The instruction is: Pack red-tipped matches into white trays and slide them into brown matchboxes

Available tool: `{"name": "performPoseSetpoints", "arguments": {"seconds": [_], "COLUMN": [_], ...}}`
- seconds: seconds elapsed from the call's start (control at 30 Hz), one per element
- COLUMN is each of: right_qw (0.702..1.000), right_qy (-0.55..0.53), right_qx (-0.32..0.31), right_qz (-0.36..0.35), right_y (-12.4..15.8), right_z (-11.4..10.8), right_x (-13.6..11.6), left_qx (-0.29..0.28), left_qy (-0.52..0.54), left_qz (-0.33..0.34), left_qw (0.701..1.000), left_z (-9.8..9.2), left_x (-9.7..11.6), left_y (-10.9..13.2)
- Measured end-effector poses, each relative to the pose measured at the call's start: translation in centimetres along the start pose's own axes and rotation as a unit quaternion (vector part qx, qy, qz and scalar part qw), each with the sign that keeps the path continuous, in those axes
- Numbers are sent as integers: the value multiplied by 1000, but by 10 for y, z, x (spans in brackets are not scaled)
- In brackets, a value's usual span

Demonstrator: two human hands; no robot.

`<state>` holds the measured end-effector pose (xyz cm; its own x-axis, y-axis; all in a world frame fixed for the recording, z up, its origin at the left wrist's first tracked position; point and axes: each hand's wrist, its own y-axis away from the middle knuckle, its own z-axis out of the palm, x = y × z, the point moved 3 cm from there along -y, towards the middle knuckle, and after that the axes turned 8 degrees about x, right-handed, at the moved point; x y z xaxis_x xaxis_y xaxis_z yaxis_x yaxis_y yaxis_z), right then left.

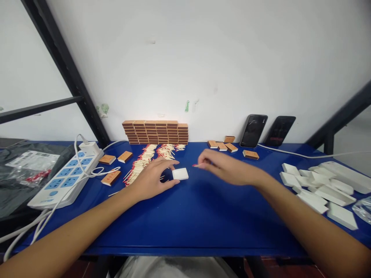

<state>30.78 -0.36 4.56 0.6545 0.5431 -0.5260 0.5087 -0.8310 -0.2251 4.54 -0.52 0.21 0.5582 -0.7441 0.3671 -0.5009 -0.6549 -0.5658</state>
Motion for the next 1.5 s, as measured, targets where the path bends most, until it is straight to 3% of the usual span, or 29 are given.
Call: {"name": "performPoseSetpoints", "arguments": {"seconds": [0.07,0.17,0.3,0.43,0.53,0.63,0.83,1.0,1.37,1.5], "right_qw": [999,999,997,998,994,991,991,988,991,989], "right_qy": [-11,11,73,61,80,103,110,146,125,109], "right_qx": [-9,0,-14,8,70,87,61,54,48,95], "right_qz": [-29,-31,-27,-28,-18,-5,-35,-15,-17,29], "right_y": [-7,-12,-14,-25,-50,-84,-125,-119,-85,-75], "right_z": [27,48,58,50,35,30,58,67,54,53], "right_x": [-18,-25,-25,-23,-9,17,48,53,49,44], "left_qx": [7,12,7,-6,-18,-28,-36,-26,-23,-24], "left_qy": [-4,-10,-12,-6,0,2,1,-9,20,17], "left_qz": [7,25,28,18,9,-1,-11,-4,-35,-35], "left_qw": [1000,1000,1000,1000,1000,1000,999,1000,999,999], "left_z": [0,-1,-1,-1,-1,-1,0,-1,1,2], "left_x": [1,3,2,-1,-2,-3,-4,-5,-8,-7], "left_y": [0,1,2,2,2,4,6,4,3,4]}}
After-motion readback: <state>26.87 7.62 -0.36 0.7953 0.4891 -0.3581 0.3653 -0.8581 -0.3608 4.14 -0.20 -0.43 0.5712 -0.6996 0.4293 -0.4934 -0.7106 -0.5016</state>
